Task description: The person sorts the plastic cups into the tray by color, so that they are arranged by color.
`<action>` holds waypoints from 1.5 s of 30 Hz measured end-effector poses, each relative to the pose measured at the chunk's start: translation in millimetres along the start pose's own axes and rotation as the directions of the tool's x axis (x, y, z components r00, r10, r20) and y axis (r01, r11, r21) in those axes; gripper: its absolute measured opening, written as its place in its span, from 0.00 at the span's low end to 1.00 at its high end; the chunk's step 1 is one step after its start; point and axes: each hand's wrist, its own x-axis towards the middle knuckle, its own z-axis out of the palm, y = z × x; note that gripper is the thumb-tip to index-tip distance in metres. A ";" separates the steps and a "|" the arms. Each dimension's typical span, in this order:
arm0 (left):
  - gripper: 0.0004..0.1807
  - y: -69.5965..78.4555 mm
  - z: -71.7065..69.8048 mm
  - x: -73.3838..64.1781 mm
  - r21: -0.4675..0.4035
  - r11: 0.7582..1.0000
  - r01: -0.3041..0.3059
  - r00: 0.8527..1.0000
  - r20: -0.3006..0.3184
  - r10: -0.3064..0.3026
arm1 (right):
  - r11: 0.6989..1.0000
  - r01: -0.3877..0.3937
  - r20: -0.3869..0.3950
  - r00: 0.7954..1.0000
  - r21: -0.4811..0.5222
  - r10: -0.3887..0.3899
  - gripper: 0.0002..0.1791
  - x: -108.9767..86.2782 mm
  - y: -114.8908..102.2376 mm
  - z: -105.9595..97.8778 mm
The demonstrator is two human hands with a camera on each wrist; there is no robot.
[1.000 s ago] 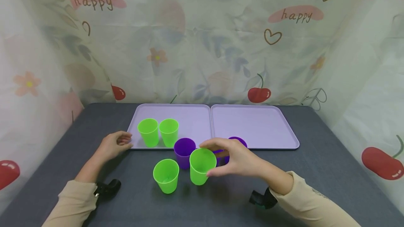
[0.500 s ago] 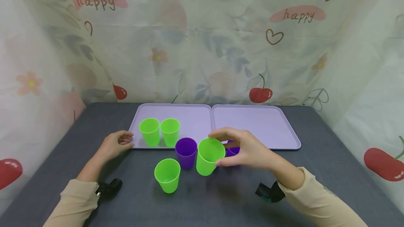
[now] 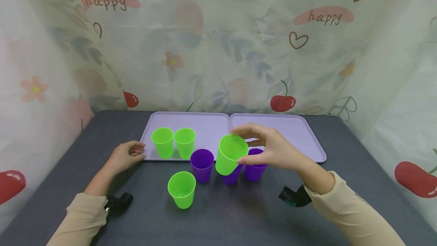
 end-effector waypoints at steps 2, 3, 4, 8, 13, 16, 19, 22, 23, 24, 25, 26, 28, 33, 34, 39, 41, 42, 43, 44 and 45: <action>0.19 0.0 0.0 0.1 0.001 1.000 -0.002 1.000 -0.002 0.002 | 1.000 -0.011 -0.004 1.000 -0.005 0.011 0.33 1.9 -0.4 -2.2; 0.19 -0.2 0.1 0.2 0.002 1.000 -0.004 1.000 -0.005 0.004 | 1.000 -0.012 -0.009 1.000 -0.011 0.012 0.33 2.9 -0.4 -3.2; 0.19 -0.3 0.1 0.4 0.002 1.000 -0.007 1.000 -0.007 0.007 | 1.000 -0.011 -0.014 1.000 -0.017 0.011 0.34 4.0 -0.2 -4.1; 0.19 -0.8 0.3 0.9 0.000 1.000 -0.018 1.000 -0.016 0.018 | 1.000 -0.015 -0.036 0.999 -0.028 0.014 0.34 8.9 2.1 -6.8; 0.18 -1.7 0.0 1.3 -0.004 1.000 -0.022 1.000 -0.014 0.022 | 0.999 -0.042 -0.044 0.998 -0.025 0.041 0.33 16.5 7.4 -10.4; 0.18 -2.1 -0.2 1.3 -0.003 1.000 -0.021 1.000 -0.010 0.021 | 0.998 -0.057 -0.044 0.997 -0.025 0.056 0.33 21.0 10.6 -12.4; 0.19 -2.1 -0.2 1.1 -0.004 1.000 -0.020 1.000 -0.008 0.020 | 0.998 -0.065 -0.045 0.997 -0.026 0.064 0.33 25.6 13.4 -13.3; 0.19 -1.5 -0.2 0.7 -0.010 1.000 -0.018 1.000 -0.007 0.018 | 0.998 -0.063 -0.040 0.997 -0.024 0.062 0.34 30.6 15.8 -13.8; 0.19 -1.1 -0.3 0.5 -0.013 1.000 -0.017 1.000 -0.007 0.017 | 0.998 -0.063 -0.039 0.997 -0.026 0.061 0.34 32.5 16.8 -14.0; 0.19 -0.8 -0.3 0.4 -0.015 1.000 -0.016 1.000 -0.006 0.016 | 0.998 -0.062 -0.038 0.997 -0.031 0.061 0.34 34.2 17.8 -14.3; 0.19 -0.6 -0.2 0.2 -0.017 1.000 -0.015 1.000 -0.006 0.015 | 0.998 -0.060 -0.036 0.998 -0.034 0.059 0.34 36.0 18.8 -14.6; 0.19 -0.4 -0.2 0.2 -0.018 1.000 -0.014 1.000 -0.006 0.014 | 0.998 -0.059 -0.033 0.998 -0.036 0.058 0.34 37.9 19.9 -14.9; 0.19 -0.5 0.0 0.2 -0.020 1.000 -0.010 1.000 -0.007 0.010 | 0.997 -0.065 -0.031 0.997 -0.043 0.064 0.33 41.7 21.8 -15.5; 0.19 -1.6 0.6 0.7 -0.017 1.000 0.002 1.000 -0.004 -0.002 | 0.995 -0.088 -0.018 0.996 -0.052 0.087 0.34 50.3 26.4 -16.0; 0.19 -1.8 0.6 0.7 -0.016 1.000 0.005 1.000 -0.003 -0.005 | 0.994 -0.091 -0.016 0.996 -0.052 0.091 0.34 51.8 27.3 -15.8; 0.20 -2.1 0.3 0.9 -0.014 1.000 0.016 1.000 0.006 -0.015 | 0.995 -0.089 -0.005 0.996 -0.049 0.088 0.33 60.0 32.2 -13.7; 0.20 -2.3 0.2 1.0 -0.014 1.000 0.020 1.000 0.010 -0.020 | 0.995 -0.083 0.001 0.997 -0.050 0.083 0.33 63.5 34.5 -12.9; 0.20 -2.3 0.2 1.0 -0.014 1.000 0.021 1.000 0.011 -0.021 | 0.995 -0.079 0.005 0.997 -0.052 0.080 0.33 65.4 35.7 -12.5; 0.20 -2.4 0.2 1.1 -0.014 1.000 0.022 1.000 0.012 -0.022 | 0.996 -0.077 0.010 0.997 -0.055 0.078 0.33 67.2 36.8 -12.2; 0.20 -2.5 0.2 1.2 -0.013 1.000 0.021 1.000 0.011 -0.021 | 0.996 -0.074 0.017 0.997 -0.057 0.075 0.33 69.0 37.8 -11.8; 0.20 -2.6 0.2 1.4 -0.014 1.000 0.020 1.000 0.010 -0.020 | 0.996 -0.072 0.023 0.997 -0.057 0.074 0.33 70.8 38.9 -11.4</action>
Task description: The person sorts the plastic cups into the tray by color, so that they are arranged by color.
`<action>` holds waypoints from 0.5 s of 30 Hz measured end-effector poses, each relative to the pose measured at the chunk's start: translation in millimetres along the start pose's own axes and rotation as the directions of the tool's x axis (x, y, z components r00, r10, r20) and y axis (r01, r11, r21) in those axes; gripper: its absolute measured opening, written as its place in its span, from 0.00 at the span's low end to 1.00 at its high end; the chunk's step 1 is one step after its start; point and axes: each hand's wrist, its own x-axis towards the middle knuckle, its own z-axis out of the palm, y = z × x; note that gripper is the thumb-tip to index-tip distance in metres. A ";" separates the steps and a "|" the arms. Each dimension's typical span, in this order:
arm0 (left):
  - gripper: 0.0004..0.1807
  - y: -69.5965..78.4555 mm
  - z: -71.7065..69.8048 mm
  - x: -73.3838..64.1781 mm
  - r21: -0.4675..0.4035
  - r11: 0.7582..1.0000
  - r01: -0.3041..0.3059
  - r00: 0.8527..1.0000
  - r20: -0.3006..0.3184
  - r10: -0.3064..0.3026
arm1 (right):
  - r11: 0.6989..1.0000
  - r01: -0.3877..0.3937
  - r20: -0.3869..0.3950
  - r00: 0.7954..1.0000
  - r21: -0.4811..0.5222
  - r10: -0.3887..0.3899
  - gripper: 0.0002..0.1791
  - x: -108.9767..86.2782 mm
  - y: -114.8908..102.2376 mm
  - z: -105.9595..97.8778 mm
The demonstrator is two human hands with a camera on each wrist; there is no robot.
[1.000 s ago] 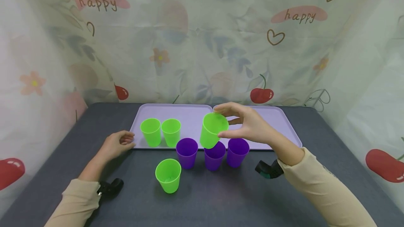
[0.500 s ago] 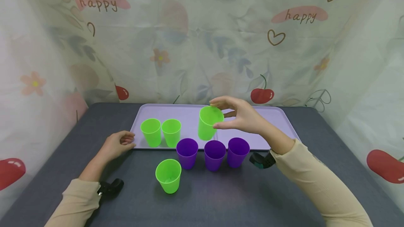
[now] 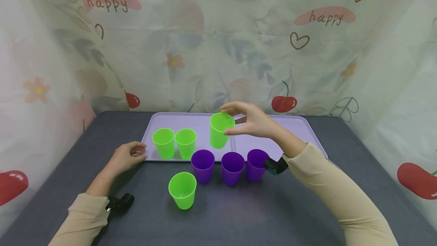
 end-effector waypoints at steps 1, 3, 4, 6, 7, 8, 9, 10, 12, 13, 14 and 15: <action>0.20 0.0 0.0 0.2 0.000 1.000 -0.003 1.000 -0.002 0.003 | 1.000 0.000 0.005 1.000 -0.001 0.000 0.33 1.6 0.7 0.5; 0.19 0.0 -0.1 0.4 0.001 1.000 -0.011 1.000 -0.007 0.011 | 1.000 0.004 0.017 1.000 -0.004 -0.003 0.33 5.1 2.0 1.9; 0.19 0.0 -0.2 0.5 0.002 1.000 -0.015 1.000 -0.009 0.015 | 1.000 0.004 0.024 1.000 -0.003 -0.004 0.33 6.9 2.6 2.6; 0.19 0.2 -0.4 0.4 0.003 1.000 -0.022 1.000 -0.012 0.022 | 1.000 0.002 0.037 0.999 -0.007 -0.002 0.33 10.8 4.4 4.1; 0.19 0.3 -0.5 0.4 0.004 1.000 -0.024 1.000 -0.013 0.024 | 1.000 0.001 0.044 0.999 -0.012 0.000 0.33 12.8 5.2 4.9; 0.19 0.3 -0.5 0.3 0.005 1.000 -0.026 1.000 -0.013 0.026 | 1.000 0.001 0.051 0.999 -0.018 0.000 0.33 14.8 6.2 5.6; 0.19 0.4 -0.6 0.2 0.005 1.000 -0.027 1.000 -0.013 0.028 | 1.000 0.000 0.056 0.998 -0.025 0.001 0.33 16.9 7.2 6.3; 0.19 0.4 -0.6 0.2 0.005 1.000 -0.028 1.000 -0.012 0.028 | 0.999 0.001 0.061 0.998 -0.032 0.001 0.33 19.1 8.2 7.0; 0.19 0.4 -0.6 0.0 0.004 1.000 -0.028 1.000 -0.011 0.028 | 0.999 0.002 0.069 0.998 -0.043 0.001 0.33 23.2 10.2 8.2; 0.19 0.3 -0.6 0.0 0.003 1.000 -0.028 1.000 -0.011 0.028 | 0.999 0.001 0.074 0.997 -0.047 0.002 0.33 25.1 10.9 8.7; 0.19 0.1 -0.5 0.1 0.002 1.000 -0.028 1.000 -0.012 0.028 | 0.999 0.001 0.080 0.997 -0.052 0.003 0.33 26.9 11.6 9.2; 0.19 0.0 -0.5 0.1 0.002 1.000 -0.027 1.000 -0.012 0.027 | 0.998 0.001 0.087 0.996 -0.055 0.004 0.33 28.7 12.4 9.8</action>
